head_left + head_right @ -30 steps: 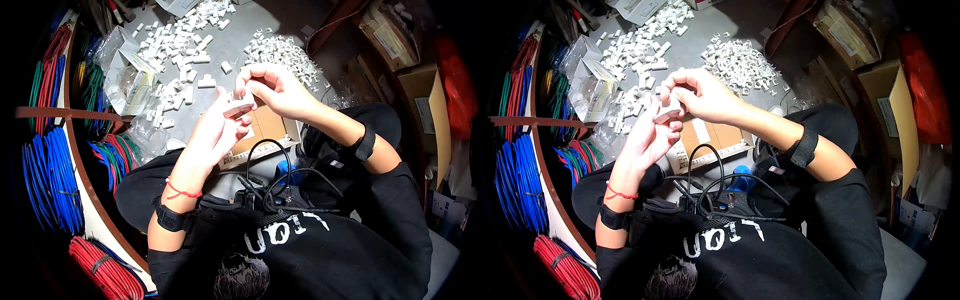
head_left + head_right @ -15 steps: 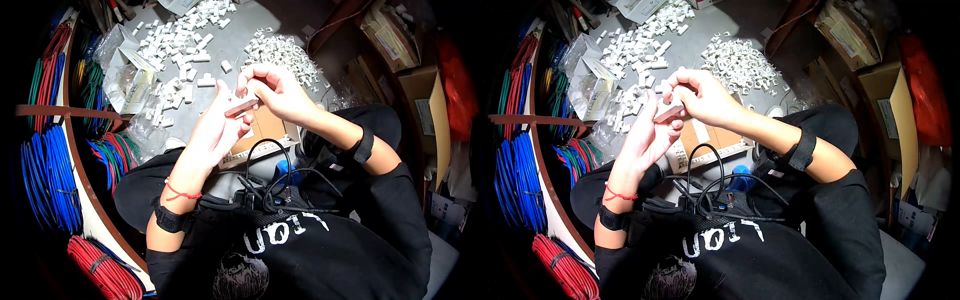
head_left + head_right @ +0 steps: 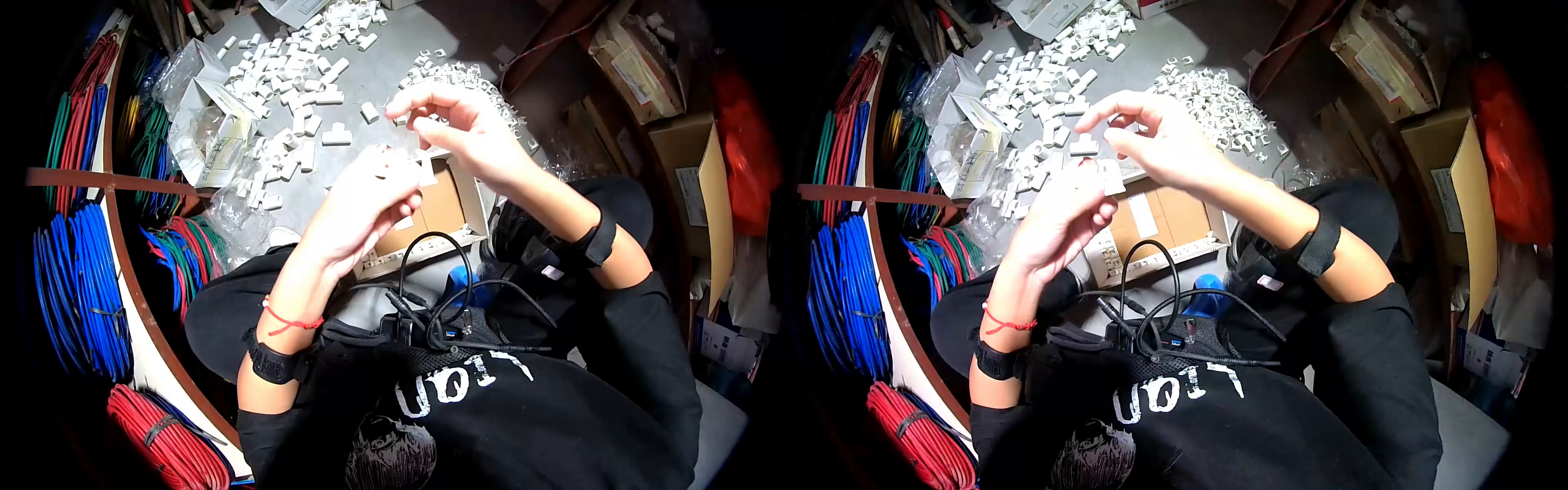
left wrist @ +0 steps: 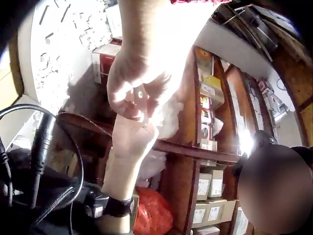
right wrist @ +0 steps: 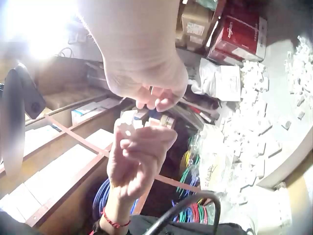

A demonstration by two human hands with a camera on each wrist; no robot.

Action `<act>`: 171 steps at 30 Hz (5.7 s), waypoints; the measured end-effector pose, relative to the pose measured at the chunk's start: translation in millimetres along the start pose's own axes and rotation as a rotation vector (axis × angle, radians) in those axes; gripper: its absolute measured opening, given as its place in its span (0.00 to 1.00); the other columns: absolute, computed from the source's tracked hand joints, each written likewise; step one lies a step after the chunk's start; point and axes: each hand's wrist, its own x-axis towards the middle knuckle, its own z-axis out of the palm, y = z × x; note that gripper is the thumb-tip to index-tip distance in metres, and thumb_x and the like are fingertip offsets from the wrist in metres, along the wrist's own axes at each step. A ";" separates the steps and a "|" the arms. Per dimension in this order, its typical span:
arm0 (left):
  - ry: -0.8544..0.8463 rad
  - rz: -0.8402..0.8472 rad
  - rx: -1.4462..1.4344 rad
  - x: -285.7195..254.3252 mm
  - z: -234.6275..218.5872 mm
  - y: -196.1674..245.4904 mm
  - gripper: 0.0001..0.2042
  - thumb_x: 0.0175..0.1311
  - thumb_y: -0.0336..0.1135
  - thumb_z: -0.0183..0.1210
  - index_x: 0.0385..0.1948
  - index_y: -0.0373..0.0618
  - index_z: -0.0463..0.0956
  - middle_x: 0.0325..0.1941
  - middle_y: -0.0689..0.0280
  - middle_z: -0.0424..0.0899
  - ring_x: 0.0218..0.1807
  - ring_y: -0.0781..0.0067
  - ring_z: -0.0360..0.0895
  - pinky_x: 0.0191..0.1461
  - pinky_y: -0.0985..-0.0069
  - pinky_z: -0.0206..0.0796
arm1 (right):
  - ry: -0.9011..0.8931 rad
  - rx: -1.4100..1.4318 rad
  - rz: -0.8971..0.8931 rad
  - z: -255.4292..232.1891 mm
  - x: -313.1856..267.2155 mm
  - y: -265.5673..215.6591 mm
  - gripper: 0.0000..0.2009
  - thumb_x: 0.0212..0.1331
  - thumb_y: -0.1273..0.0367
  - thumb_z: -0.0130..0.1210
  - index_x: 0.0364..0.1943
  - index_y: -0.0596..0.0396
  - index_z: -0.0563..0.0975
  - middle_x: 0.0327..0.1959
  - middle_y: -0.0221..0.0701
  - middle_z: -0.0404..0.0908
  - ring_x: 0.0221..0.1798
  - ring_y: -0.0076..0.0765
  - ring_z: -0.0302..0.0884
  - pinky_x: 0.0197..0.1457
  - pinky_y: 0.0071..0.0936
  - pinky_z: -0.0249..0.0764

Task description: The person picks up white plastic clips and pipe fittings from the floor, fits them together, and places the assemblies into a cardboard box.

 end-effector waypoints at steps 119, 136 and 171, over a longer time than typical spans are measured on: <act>0.035 -0.100 0.128 4.5 -15.1 -0.5 0.06 0.53 0.35 0.54 0.27 0.44 0.70 0.24 0.74 0.70 0.27 0.88 0.67 0.33 0.92 0.60 | -0.333 -0.079 0.468 -25.2 1.3 -10.0 0.08 0.46 0.70 0.57 0.29 0.57 0.72 0.21 0.23 0.74 0.24 0.14 0.70 0.27 0.12 0.66; 0.049 -0.095 0.120 3.3 -12.0 0.9 0.06 0.54 0.34 0.53 0.27 0.42 0.69 0.25 0.73 0.70 0.26 0.88 0.65 0.33 0.92 0.60 | -0.326 -0.100 0.475 -26.6 1.4 -9.2 0.08 0.45 0.69 0.57 0.29 0.56 0.72 0.23 0.23 0.75 0.27 0.14 0.70 0.27 0.12 0.66; 0.081 -0.162 0.070 4.2 -17.8 -3.5 0.09 0.57 0.35 0.49 0.34 0.41 0.67 0.27 0.70 0.71 0.28 0.84 0.68 0.32 0.90 0.64 | -0.281 -0.073 0.598 -20.4 -3.7 2.3 0.09 0.48 0.69 0.54 0.33 0.57 0.76 0.26 0.26 0.77 0.27 0.14 0.71 0.29 0.11 0.67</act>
